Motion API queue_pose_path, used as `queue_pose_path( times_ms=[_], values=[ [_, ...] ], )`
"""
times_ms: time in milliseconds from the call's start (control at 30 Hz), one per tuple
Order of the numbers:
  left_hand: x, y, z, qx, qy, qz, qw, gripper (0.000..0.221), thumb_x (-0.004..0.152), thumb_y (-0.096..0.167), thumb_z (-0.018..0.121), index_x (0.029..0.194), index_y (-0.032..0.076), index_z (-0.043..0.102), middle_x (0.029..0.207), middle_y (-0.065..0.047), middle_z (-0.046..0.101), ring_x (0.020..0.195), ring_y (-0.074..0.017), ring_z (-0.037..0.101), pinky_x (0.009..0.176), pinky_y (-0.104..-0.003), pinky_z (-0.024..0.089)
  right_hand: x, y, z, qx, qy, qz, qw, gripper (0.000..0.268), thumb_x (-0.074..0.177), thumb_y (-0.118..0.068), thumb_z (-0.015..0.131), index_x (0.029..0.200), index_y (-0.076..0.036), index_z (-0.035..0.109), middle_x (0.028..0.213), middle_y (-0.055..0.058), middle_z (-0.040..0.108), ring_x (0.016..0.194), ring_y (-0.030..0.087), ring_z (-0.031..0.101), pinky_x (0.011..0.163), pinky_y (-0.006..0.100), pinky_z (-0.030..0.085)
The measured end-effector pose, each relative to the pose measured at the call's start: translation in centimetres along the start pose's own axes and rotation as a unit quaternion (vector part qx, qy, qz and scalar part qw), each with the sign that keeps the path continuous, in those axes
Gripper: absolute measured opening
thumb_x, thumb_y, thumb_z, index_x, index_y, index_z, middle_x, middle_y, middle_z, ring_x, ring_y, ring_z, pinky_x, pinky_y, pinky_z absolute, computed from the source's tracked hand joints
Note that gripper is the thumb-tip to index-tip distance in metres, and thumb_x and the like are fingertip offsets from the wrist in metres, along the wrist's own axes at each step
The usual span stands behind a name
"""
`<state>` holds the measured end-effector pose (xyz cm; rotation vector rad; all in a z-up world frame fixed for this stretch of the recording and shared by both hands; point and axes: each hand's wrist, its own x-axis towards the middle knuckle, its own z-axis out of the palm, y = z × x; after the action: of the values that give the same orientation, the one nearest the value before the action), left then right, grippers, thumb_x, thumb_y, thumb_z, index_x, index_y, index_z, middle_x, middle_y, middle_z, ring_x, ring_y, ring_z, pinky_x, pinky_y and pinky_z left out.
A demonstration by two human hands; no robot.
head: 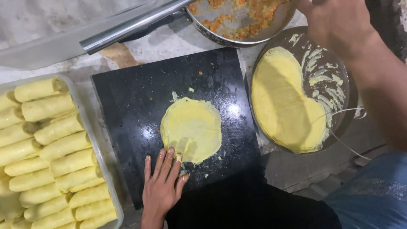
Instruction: Preparing food rolls by placing filling on a wrapper and rolling it up.
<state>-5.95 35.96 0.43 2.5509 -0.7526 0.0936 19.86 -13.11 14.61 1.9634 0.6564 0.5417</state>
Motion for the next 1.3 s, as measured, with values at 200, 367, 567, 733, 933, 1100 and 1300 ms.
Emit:
queue_pose_path(
  times_ms=[200, 367, 567, 733, 933, 1100, 1300],
  values=[
    [0.3, 0.1, -0.1, 0.002, 0.001, -0.006, 1.0, 0.056, 0.098, 0.043, 0.051, 0.143, 0.01, 0.045, 0.153, -0.012, 0.043, 0.145, -0.0304, 0.037, 0.12, -0.055, 0.024, 0.3, -1.1, 3.0, 0.302, -0.33, 0.046, 0.893, 0.016, 0.095, -0.015, 0.057, 0.103, -0.014, 0.07, 0.077, 0.004, 0.07, 0.073, 0.024, 0.063, 0.052, 0.036, 0.04],
    [0.1, 0.1, 0.1, 0.008, 0.0, -0.009, 1.0, 0.058, 0.1, 0.044, 0.047, 0.147, 0.011, 0.041, 0.154, -0.01, 0.041, 0.146, -0.0296, 0.035, 0.121, -0.054, 0.023, 2.2, -0.8, 1.0, 0.337, -0.401, 0.037, 0.851, 0.036, 0.096, -0.017, 0.042, 0.122, -0.029, 0.063, 0.077, 0.006, 0.074, 0.072, 0.025, 0.068, 0.059, 0.036, 0.045],
    [0.3, 0.3, -0.2, 0.003, 0.006, -0.005, 1.0, 0.056, 0.099, 0.043, 0.049, 0.144, 0.009, 0.044, 0.153, -0.012, 0.042, 0.146, -0.0305, 0.035, 0.121, -0.054, 0.023, 1.9, -1.1, 0.3, 0.429, -0.351, 0.045, 0.831, 0.04, 0.107, -0.026, 0.037, 0.136, -0.031, 0.064, 0.109, 0.003, 0.075, 0.088, 0.034, 0.071, 0.068, 0.046, 0.052],
    [0.2, 0.4, -0.2, -0.002, 0.012, -0.009, 1.0, 0.056, 0.1, 0.042, 0.049, 0.145, 0.009, 0.042, 0.154, -0.012, 0.041, 0.146, -0.0307, 0.035, 0.121, -0.054, 0.023, 1.0, -1.8, 0.3, 0.49, -0.257, 0.056, 0.831, 0.035, 0.105, -0.025, 0.046, 0.131, -0.026, 0.07, 0.114, 0.002, 0.074, 0.099, 0.036, 0.069, 0.081, 0.05, 0.053],
    [0.1, 0.7, -0.5, 0.002, 0.018, -0.004, 1.0, 0.061, 0.101, 0.041, 0.051, 0.15, 0.01, 0.035, 0.157, -0.012, 0.037, 0.147, -0.0307, 0.034, 0.122, -0.053, 0.023, 0.7, -3.0, -2.6, 0.556, -0.187, 0.059, 0.808, 0.029, 0.105, -0.023, 0.055, 0.127, -0.02, 0.073, 0.103, 0.003, 0.076, 0.091, 0.027, 0.071, 0.084, 0.048, 0.054],
    [0.0, 1.1, -0.6, 0.014, 0.026, -0.003, 1.0, 0.061, 0.101, 0.042, 0.051, 0.149, 0.008, 0.037, 0.156, -0.012, 0.037, 0.147, -0.0313, 0.033, 0.122, -0.053, 0.024, 1.7, -2.8, -6.3, 0.703, -0.283, 0.22, 0.614, 0.023, 0.108, -0.019, 0.056, 0.123, -0.012, 0.072, 0.064, 0.008, 0.061, 0.039, 0.014, 0.029, 0.04, 0.03, 0.031],
    [-0.7, 1.3, -0.6, 0.002, 0.04, -0.02, 0.999, 0.063, 0.101, 0.041, 0.052, 0.15, 0.005, 0.035, 0.159, -0.015, 0.031, 0.149, -0.0343, 0.028, 0.122, -0.055, 0.021, -0.4, -4.7, -6.1, 0.801, -0.139, 0.3, 0.5, 0.016, 0.11, -0.007, 0.061, 0.122, -0.004, 0.07, 0.077, 0.005, 0.058, 0.063, 0.01, 0.044, 0.051, 0.024, 0.033]
  ],
)
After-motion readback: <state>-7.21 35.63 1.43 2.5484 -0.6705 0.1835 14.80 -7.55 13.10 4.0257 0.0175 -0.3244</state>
